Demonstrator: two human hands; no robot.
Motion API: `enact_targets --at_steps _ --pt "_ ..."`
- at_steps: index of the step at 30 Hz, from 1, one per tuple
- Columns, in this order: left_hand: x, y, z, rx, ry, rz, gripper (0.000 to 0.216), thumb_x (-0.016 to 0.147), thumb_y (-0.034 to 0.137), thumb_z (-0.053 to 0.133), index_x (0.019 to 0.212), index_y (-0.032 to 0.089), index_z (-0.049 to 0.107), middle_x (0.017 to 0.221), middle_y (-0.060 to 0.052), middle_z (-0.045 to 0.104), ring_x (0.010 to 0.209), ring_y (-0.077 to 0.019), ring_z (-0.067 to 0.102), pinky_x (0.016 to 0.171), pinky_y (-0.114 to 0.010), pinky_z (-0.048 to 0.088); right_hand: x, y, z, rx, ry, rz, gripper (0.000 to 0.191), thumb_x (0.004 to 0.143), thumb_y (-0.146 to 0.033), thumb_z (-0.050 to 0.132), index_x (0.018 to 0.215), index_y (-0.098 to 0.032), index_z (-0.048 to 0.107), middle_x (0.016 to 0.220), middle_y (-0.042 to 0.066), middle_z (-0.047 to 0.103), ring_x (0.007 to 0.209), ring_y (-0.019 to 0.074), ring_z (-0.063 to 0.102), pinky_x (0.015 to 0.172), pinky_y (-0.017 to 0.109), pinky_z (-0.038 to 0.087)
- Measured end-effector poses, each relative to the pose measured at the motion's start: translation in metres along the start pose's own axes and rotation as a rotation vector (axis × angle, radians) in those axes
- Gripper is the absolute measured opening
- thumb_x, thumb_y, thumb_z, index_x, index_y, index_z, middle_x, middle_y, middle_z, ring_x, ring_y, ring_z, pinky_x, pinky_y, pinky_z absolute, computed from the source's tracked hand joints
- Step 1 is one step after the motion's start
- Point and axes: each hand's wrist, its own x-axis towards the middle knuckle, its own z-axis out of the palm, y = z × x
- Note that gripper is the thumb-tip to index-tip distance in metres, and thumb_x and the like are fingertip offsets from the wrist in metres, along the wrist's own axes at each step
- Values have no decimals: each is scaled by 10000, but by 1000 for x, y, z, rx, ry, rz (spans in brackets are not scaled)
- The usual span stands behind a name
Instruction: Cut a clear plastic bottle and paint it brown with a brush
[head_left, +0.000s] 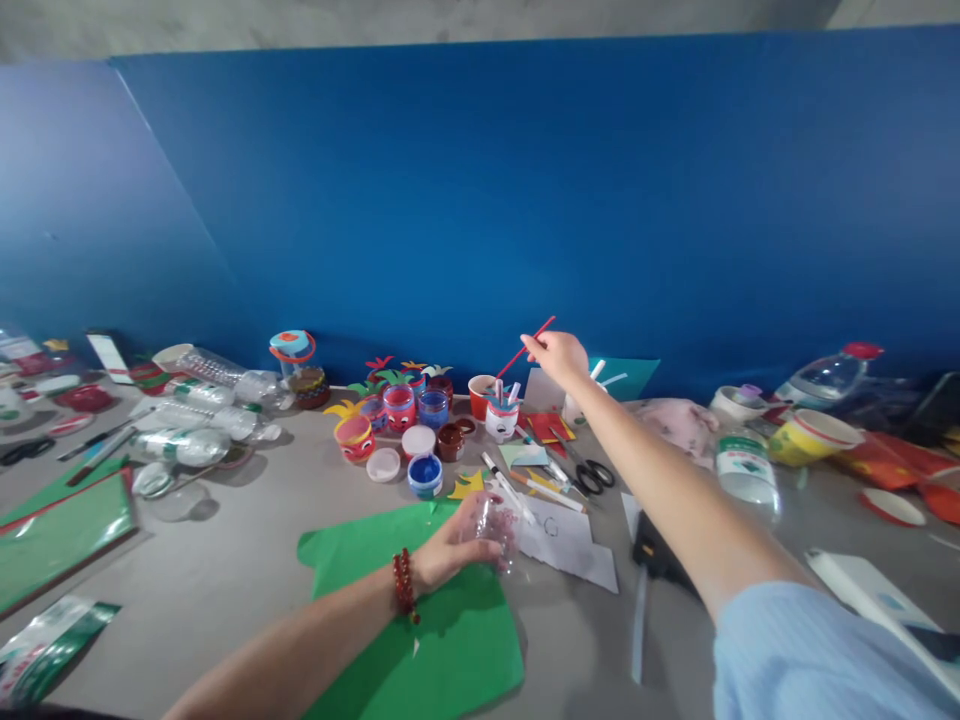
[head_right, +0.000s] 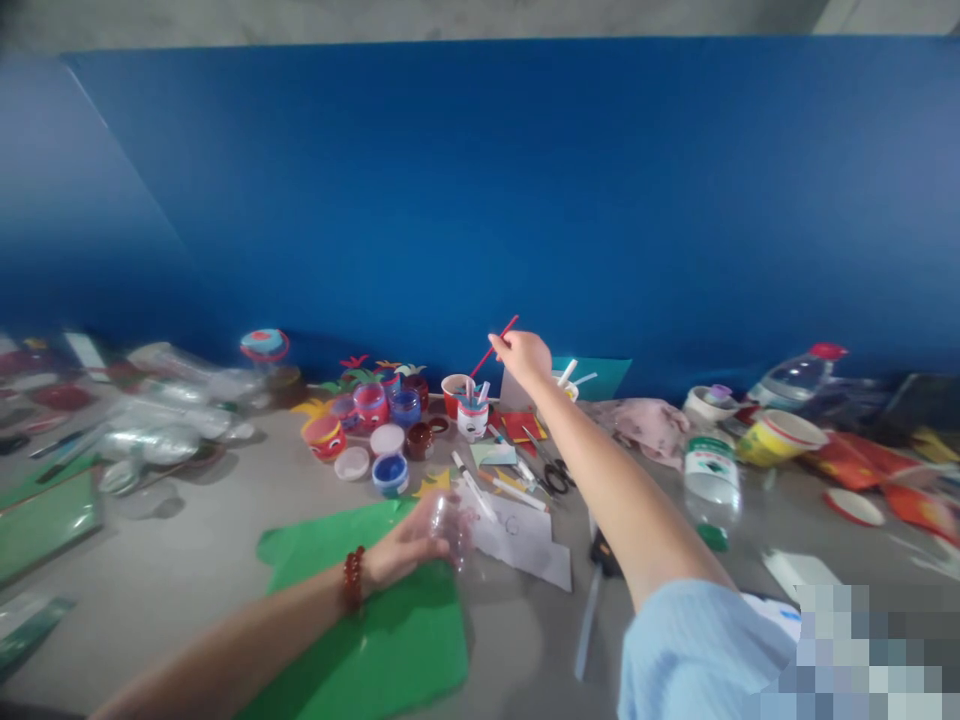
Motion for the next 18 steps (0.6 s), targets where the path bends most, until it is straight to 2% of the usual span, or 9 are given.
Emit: enact_targets --at_steps 18 --pt "1 -1 -2 7 10 -11 582 771 236 805 1253 243 480 1092 -84 639 1000 -238 649 784 -373 548 3 3 4 -15 30 4 490 938 -517 505 600 -203 669 632 46 737 589 171 637 535 261 357"
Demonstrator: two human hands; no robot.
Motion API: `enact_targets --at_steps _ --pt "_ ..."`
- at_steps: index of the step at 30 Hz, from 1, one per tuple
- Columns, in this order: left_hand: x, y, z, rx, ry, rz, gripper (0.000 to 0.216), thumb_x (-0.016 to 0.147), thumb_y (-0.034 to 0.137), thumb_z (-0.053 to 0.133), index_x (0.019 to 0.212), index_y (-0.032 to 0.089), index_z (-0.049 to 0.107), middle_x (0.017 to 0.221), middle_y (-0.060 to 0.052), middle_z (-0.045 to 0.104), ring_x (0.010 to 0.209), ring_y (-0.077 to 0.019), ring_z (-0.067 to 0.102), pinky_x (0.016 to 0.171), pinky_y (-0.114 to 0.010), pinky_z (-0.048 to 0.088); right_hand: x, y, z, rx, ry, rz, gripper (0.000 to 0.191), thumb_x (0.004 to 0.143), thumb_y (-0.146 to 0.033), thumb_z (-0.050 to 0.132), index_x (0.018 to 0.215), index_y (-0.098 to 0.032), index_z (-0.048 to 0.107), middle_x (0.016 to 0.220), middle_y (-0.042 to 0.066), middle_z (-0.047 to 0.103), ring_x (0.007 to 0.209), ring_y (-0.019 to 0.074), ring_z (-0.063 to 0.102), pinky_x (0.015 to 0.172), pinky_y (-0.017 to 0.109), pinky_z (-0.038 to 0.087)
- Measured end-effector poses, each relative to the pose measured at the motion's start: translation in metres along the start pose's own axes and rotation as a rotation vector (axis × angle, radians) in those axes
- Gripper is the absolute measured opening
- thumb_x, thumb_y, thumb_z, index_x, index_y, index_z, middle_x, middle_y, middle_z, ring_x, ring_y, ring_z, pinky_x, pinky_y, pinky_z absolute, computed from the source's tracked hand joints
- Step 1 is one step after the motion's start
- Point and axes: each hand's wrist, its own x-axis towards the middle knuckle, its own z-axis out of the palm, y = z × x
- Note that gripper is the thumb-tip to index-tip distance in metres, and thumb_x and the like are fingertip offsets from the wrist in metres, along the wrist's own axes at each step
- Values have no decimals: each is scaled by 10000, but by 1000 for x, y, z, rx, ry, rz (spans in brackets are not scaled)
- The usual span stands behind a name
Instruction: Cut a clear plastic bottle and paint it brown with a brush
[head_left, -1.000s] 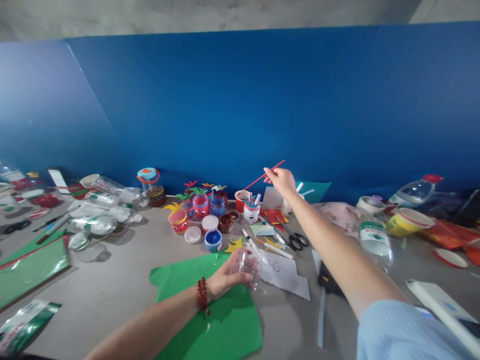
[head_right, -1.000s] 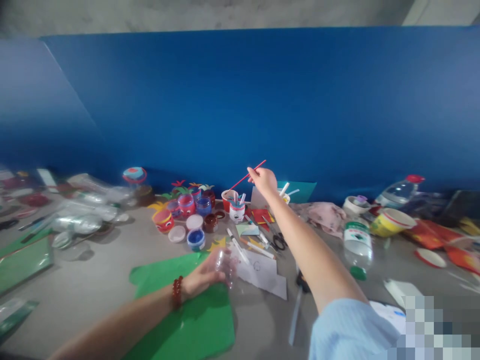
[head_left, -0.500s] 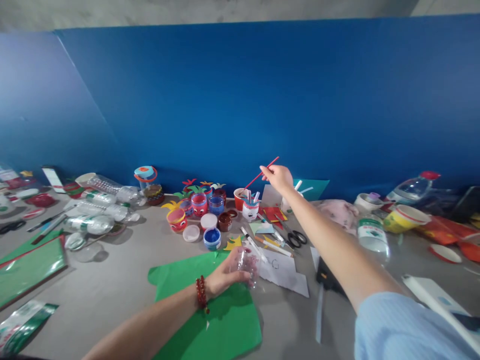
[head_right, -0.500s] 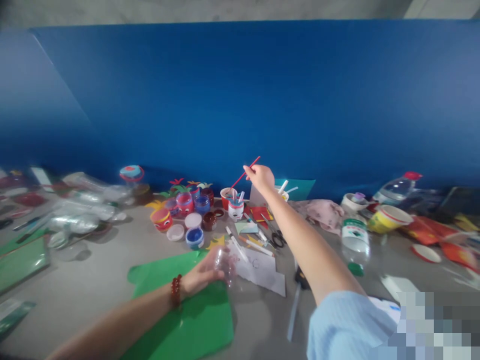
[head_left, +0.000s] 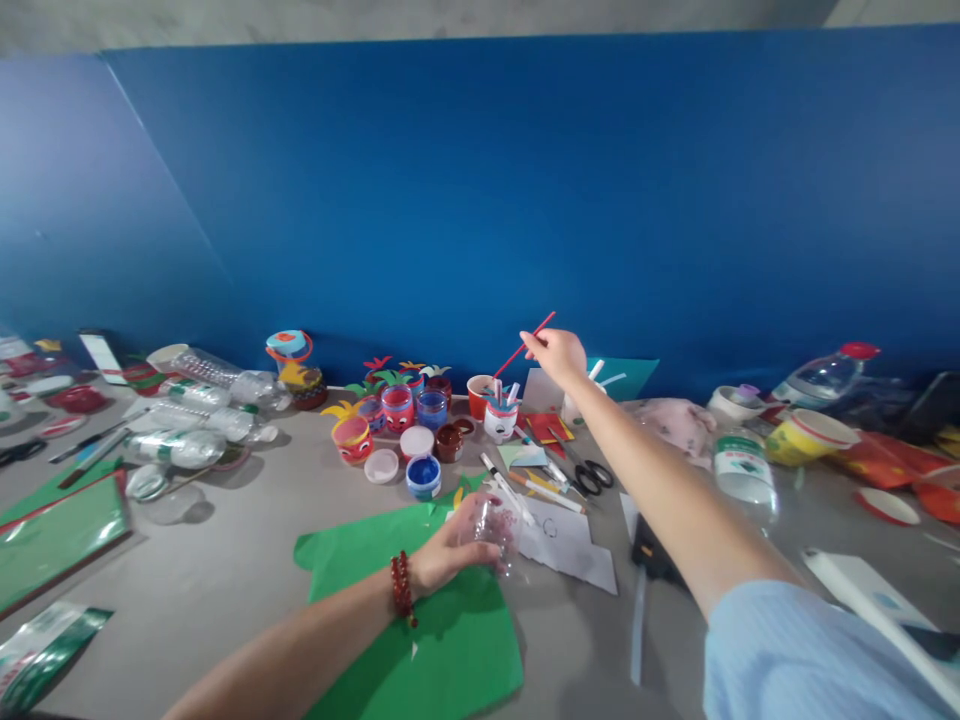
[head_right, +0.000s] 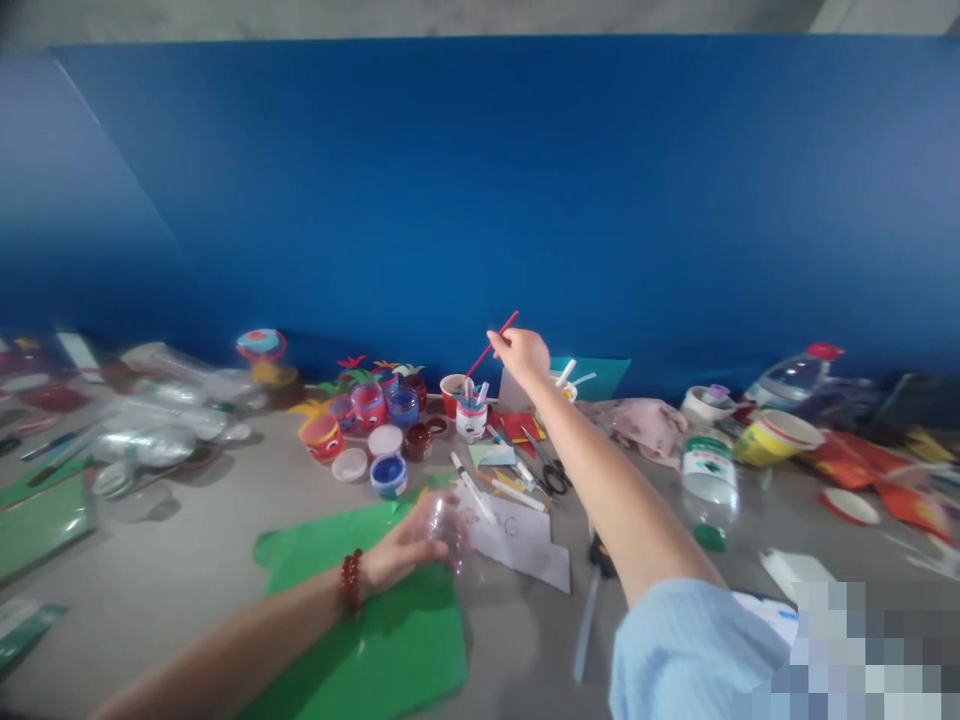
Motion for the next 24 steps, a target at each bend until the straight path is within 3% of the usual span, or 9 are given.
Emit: enact_targets --at_steps 24 --pt "0 0 0 -13 9 -6 589 737 255 837 1211 238 488 1073 -76 624 989 -243 651 758 -368 550 -4 1 6 -4 14 -12 503 934 -536 478 618 -205 688 645 54 736 596 188 623 530 281 334"
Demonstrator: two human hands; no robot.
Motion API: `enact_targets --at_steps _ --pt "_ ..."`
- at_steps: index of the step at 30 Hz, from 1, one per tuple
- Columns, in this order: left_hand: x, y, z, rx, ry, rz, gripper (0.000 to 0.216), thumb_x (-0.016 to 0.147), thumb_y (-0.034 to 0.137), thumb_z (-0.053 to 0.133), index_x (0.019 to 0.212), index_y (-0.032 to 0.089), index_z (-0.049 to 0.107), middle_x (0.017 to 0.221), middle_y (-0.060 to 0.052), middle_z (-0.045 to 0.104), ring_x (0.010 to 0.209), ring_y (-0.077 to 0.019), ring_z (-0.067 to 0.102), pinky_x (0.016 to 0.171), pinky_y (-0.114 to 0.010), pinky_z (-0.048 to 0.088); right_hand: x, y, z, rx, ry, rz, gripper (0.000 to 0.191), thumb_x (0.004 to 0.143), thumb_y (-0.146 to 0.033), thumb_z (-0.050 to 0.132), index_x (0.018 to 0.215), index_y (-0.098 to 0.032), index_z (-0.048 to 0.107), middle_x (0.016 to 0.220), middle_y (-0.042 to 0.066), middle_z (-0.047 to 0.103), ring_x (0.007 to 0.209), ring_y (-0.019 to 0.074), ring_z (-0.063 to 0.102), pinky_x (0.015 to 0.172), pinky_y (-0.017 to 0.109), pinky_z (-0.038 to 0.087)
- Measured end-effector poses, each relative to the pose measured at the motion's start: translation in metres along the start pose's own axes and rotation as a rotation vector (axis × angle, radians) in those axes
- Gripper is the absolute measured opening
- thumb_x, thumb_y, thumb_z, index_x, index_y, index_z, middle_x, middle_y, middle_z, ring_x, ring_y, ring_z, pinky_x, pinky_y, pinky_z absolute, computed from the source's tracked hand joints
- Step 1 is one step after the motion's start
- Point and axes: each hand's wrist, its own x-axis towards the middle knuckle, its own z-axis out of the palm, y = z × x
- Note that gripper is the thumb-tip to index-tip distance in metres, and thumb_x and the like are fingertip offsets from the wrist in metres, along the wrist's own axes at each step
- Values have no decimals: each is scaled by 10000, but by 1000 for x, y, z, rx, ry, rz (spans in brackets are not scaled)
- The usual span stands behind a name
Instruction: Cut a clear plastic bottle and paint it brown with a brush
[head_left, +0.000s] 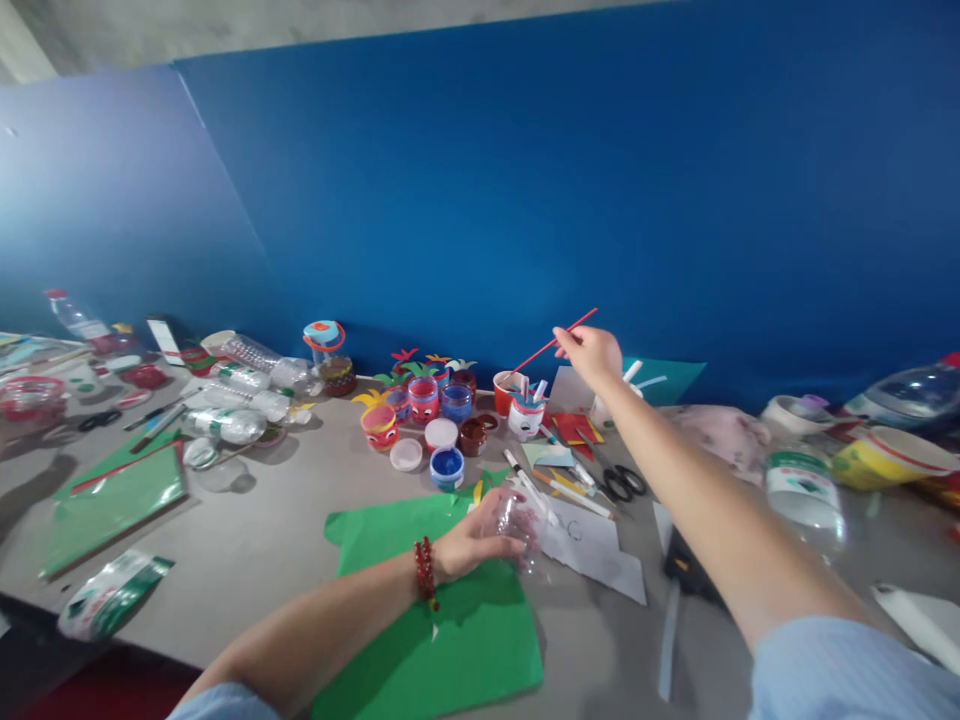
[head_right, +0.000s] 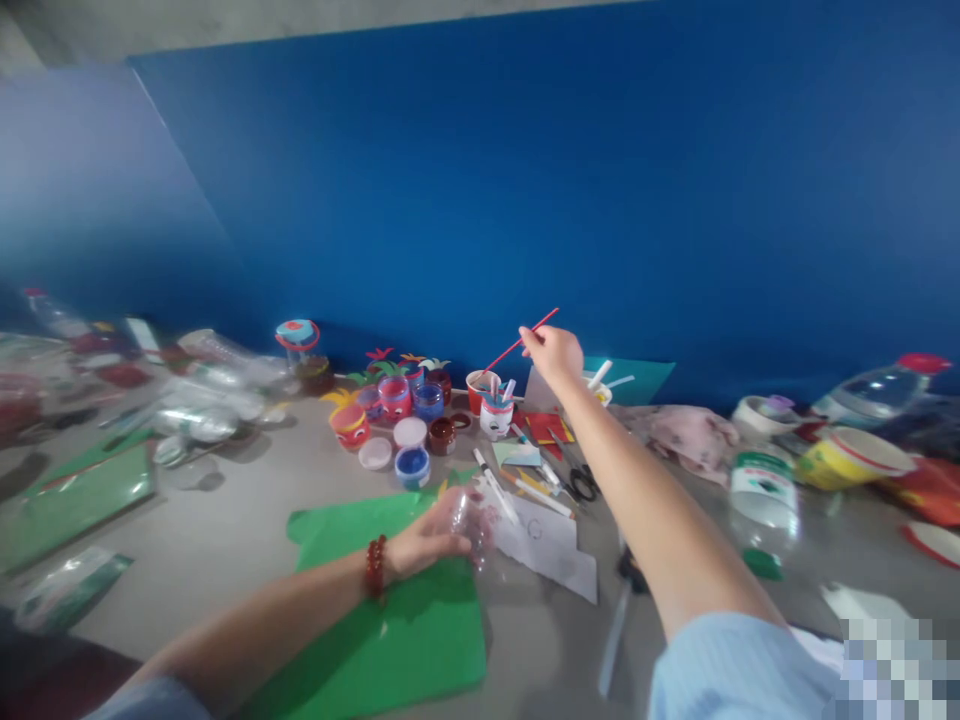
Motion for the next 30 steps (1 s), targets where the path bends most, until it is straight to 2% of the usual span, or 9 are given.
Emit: enact_targets --at_steps 2,6,12,21,30 --pt "0 1 1 -4 -7 0 581 744 247 831 1213 242 489 1077 -72 618 973 -233 654 763 -365 549 -1 1 2 -6 -10 -5 482 904 -548 530 594 -209 675 616 49 726 582 189 616 509 283 313" --pt "0 5 3 1 -14 -2 567 756 244 821 1218 243 492 1080 -71 614 952 -216 648 778 -363 541 -2 1 4 7 3 -3 477 917 -534 523 601 -209 674 625 43 734 564 175 603 504 278 305" --pt "0 4 3 5 -20 4 572 762 237 818 1229 246 489 1049 -67 624 951 -216 646 778 -365 539 -2 -3 -4 53 69 10 460 920 -498 536 584 -207 657 632 42 735 584 177 615 520 284 321" --pt "-1 2 2 15 -6 -2 586 759 259 819 1241 247 486 1110 -93 630 1011 -254 646 762 -364 538 0 19 -16 214 208 104 509 947 -561 454 674 -190 670 695 77 768 636 197 702 600 264 472" --pt "-2 3 4 15 -6 10 549 765 247 816 1213 249 499 1093 -86 644 985 -240 654 753 -348 535 -13 25 -8 301 178 128 515 916 -612 478 672 -192 650 698 88 770 634 207 715 594 270 504"
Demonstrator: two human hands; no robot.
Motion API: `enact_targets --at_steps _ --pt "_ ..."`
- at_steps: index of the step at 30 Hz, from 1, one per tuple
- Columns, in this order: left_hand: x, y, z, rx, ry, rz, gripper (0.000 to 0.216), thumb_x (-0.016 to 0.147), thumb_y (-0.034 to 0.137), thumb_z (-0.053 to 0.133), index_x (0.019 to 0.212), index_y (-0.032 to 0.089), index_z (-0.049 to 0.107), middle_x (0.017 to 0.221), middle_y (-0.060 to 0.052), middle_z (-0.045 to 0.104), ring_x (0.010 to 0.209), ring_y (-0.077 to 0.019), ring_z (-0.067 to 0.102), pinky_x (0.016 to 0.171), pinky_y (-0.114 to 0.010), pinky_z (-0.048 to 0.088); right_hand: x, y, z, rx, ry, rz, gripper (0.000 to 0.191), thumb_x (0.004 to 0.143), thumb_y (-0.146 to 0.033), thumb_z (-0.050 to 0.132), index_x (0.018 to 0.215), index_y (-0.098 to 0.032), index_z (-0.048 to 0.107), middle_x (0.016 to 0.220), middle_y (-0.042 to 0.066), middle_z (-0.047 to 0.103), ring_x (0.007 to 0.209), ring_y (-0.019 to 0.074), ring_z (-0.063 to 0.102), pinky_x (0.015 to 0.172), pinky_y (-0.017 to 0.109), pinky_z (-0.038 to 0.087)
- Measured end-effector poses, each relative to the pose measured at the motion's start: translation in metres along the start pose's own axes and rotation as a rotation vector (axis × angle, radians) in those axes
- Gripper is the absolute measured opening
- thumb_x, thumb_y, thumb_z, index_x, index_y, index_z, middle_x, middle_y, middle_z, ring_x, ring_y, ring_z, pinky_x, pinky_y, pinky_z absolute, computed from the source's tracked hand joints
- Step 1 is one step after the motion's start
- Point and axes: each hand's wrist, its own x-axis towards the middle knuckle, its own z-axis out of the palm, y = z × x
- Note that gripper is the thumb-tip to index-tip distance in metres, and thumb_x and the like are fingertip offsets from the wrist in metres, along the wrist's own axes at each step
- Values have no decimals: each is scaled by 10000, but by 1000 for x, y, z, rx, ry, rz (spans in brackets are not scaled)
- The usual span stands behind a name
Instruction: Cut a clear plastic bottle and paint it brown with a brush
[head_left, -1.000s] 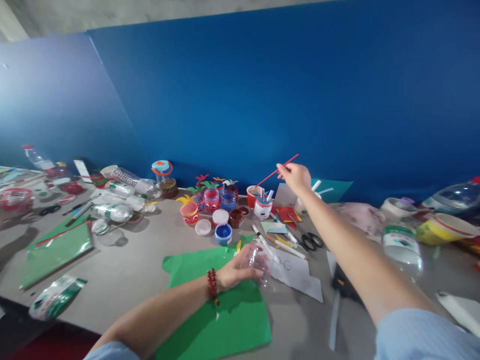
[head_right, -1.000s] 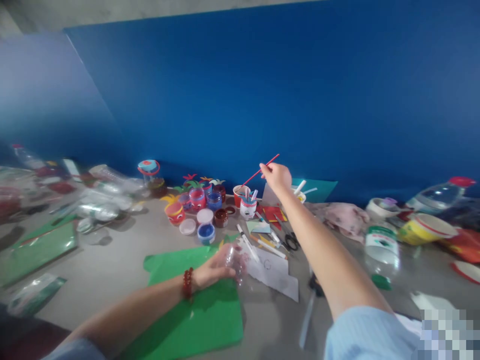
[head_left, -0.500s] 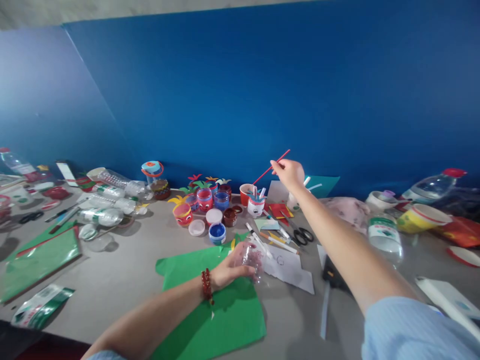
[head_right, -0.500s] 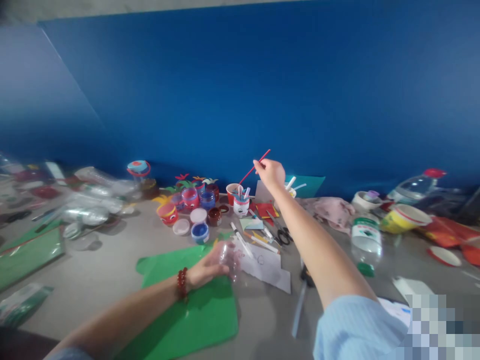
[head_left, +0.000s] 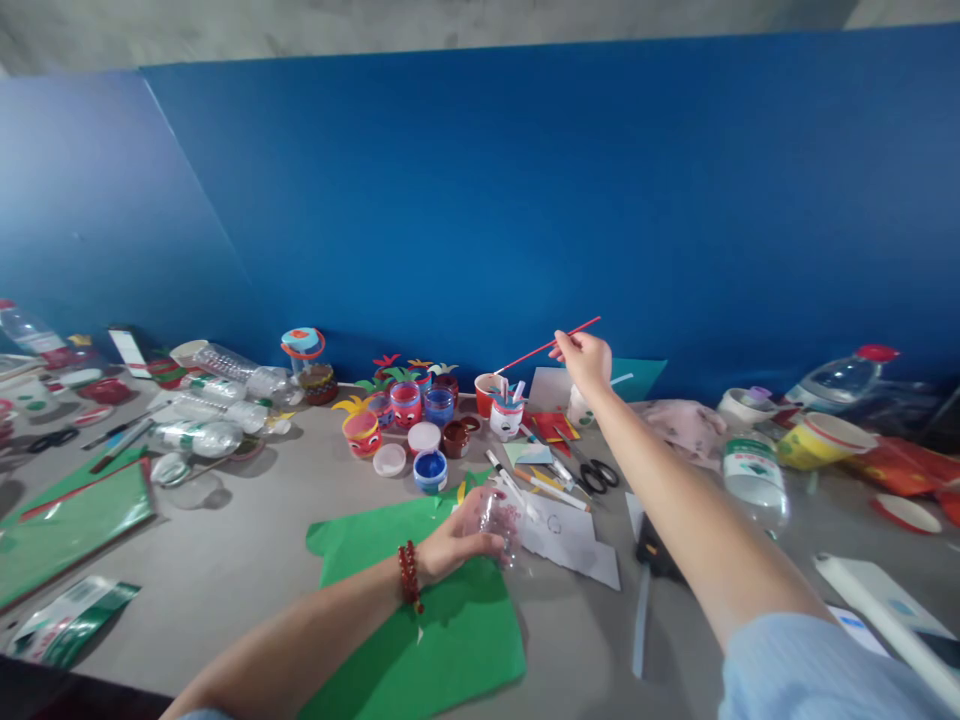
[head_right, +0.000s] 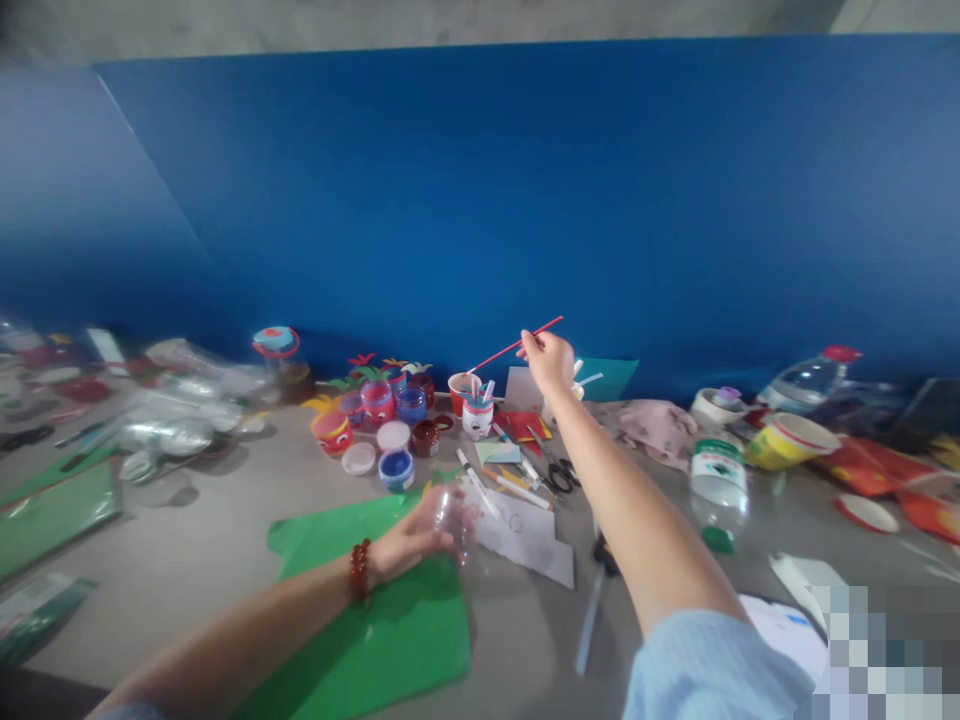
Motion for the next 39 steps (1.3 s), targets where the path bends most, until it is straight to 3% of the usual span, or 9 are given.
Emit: enact_targets --at_steps 11,16,28,33,39 --pt "0 1 1 4 3 -1 586 759 253 814 1250 241 494 1117 -94 636 987 -228 648 757 -349 542 -6 -1 -1 52 -40 30 464 903 -586 524 691 -195 651 734 79 782 596 181 698 575 255 511" --pt "-1 1 1 5 8 -10 590 760 275 815 1253 250 490 1133 -102 638 1001 -247 652 749 -353 535 -8 3 -6 67 31 74 522 911 -634 462 723 -186 652 765 109 787 586 187 696 553 261 519" --pt "0 -1 -2 -4 2 3 572 762 269 815 1243 245 505 1106 -94 631 987 -232 644 745 -350 543 -15 -13 -10 235 64 102 488 846 -649 565 714 -189 660 739 105 773 583 192 690 563 285 550" --pt "1 -3 -5 -26 -10 6 581 761 248 816 1250 250 503 1114 -87 620 973 -225 649 753 -351 550 -41 -35 -15 395 -37 113 476 867 -647 553 809 -186 657 730 96 768 545 180 698 562 304 590" --pt "0 -1 -5 -14 -14 4 588 763 249 812 1261 251 499 1106 -89 624 1002 -245 647 763 -353 542 -91 -50 -4 468 -247 86 473 829 -674 608 828 -205 671 760 92 781 620 236 741 583 339 626"
